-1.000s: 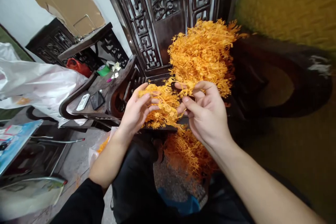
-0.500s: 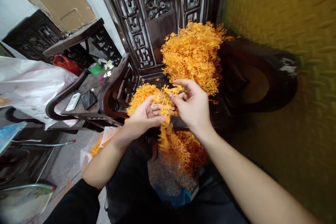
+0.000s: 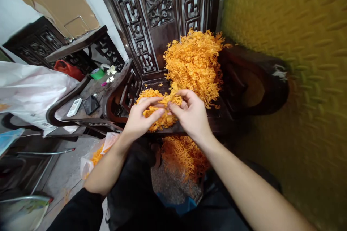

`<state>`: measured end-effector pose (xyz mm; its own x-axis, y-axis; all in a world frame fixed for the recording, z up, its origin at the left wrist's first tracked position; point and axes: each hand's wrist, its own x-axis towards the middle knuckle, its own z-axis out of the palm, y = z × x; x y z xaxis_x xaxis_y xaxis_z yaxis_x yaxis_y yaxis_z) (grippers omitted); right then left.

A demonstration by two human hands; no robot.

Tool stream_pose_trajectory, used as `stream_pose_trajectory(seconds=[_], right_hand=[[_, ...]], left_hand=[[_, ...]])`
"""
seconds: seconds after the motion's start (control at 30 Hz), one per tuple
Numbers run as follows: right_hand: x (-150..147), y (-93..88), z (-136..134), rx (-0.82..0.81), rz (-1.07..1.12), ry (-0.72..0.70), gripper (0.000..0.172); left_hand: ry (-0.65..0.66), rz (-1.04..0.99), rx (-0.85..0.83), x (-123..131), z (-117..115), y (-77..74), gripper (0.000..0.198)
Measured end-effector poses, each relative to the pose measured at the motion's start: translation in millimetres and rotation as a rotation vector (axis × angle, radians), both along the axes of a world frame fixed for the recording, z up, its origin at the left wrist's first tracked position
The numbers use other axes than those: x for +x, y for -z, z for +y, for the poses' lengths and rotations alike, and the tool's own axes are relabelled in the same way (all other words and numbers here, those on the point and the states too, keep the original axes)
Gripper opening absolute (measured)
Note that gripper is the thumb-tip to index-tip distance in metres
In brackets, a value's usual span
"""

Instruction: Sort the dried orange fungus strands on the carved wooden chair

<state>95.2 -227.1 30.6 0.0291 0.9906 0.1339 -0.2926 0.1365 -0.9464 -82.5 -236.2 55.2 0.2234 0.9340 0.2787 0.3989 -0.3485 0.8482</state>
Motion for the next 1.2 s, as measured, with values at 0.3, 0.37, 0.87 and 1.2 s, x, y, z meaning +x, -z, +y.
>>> stream_pose_trajectory(seconds=[0.3, 0.37, 0.87, 1.2], right_hand=[[-9, 2.6, -21, 0.173, -0.288, -0.018, 0.067], [-5, -1.1, -22, 0.263, -0.318, 0.023, 0.077], [52, -23.7, 17, 0.081, -0.090, 0.127, 0.031], [30, -23.8, -7, 0.165, -0.376, -0.286, 0.021]], left_hand=[[-0.143, -0.446, -0.098, 3, 9, 17.3, 0.031], [-0.138, -0.430, -0.113, 0, 9, 16.4, 0.031], [0.026, -0.234, -0.292, 1, -15, 0.1, 0.040], [0.252, -0.127, -0.491, 13, -14, -3.8, 0.061]])
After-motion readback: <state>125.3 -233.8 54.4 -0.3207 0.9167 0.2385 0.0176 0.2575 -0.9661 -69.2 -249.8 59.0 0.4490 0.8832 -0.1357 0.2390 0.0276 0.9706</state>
